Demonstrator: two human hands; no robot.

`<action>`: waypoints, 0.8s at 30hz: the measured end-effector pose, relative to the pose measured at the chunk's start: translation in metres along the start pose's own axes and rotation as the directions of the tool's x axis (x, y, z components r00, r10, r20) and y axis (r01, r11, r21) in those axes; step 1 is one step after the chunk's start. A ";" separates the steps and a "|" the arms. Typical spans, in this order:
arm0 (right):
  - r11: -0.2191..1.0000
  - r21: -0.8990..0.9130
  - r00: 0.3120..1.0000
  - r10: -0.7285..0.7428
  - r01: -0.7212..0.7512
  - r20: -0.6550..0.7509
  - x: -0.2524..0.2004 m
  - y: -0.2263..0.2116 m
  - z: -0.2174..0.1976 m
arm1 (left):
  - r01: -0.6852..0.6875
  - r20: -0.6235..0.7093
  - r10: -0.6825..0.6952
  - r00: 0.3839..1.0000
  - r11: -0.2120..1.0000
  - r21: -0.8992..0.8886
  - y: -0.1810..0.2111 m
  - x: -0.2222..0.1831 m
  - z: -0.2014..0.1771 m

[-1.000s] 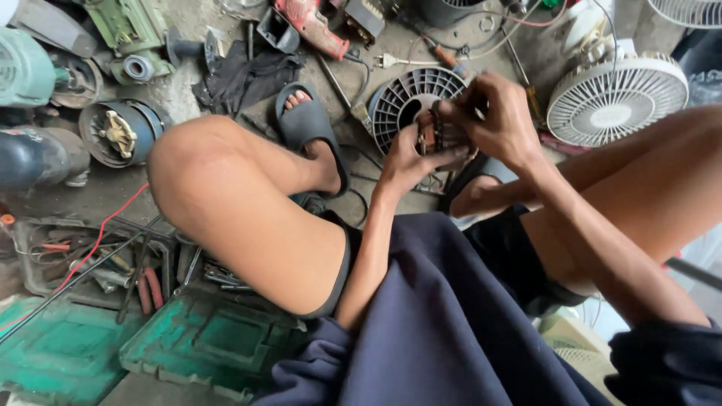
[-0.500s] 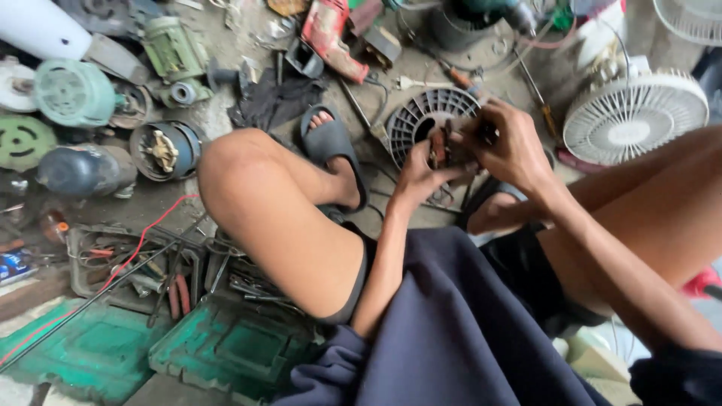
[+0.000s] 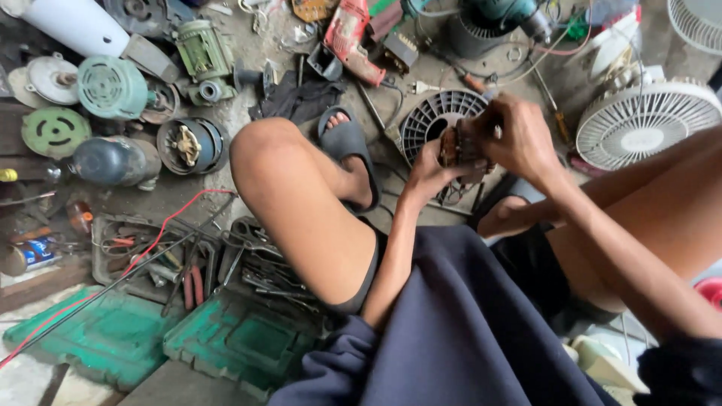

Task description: Repairing and applying a protective coating to the copper windings of an electric motor stator.

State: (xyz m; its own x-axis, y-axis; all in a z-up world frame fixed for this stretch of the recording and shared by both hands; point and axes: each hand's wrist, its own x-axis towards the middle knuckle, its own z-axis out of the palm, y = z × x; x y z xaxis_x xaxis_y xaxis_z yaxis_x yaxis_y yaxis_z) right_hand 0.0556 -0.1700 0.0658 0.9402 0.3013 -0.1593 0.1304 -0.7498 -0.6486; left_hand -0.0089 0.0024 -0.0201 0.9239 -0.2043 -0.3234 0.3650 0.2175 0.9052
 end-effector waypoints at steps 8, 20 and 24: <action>0.998 -0.037 0.999 0.039 -0.040 -0.023 -0.003 0.011 0.014 | 0.001 0.036 -0.002 0.999 0.999 0.036 0.004 -0.007 -0.003; 0.998 -0.065 0.999 -0.004 0.002 -0.036 0.010 0.007 0.004 | -0.042 -0.034 0.043 0.998 0.998 0.056 0.025 0.000 0.006; 1.000 -0.019 1.000 0.015 -0.015 -0.009 0.017 0.014 0.007 | -0.056 0.030 0.055 0.998 0.997 0.043 0.022 -0.006 0.004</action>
State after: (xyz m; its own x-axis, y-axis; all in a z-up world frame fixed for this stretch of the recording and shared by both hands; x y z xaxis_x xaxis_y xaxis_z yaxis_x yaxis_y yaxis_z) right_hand 0.0715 -0.1713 0.0490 0.9447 0.2849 -0.1623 0.1223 -0.7654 -0.6318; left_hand -0.0070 0.0041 0.0025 0.9387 -0.2203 -0.2652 0.3075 0.1870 0.9330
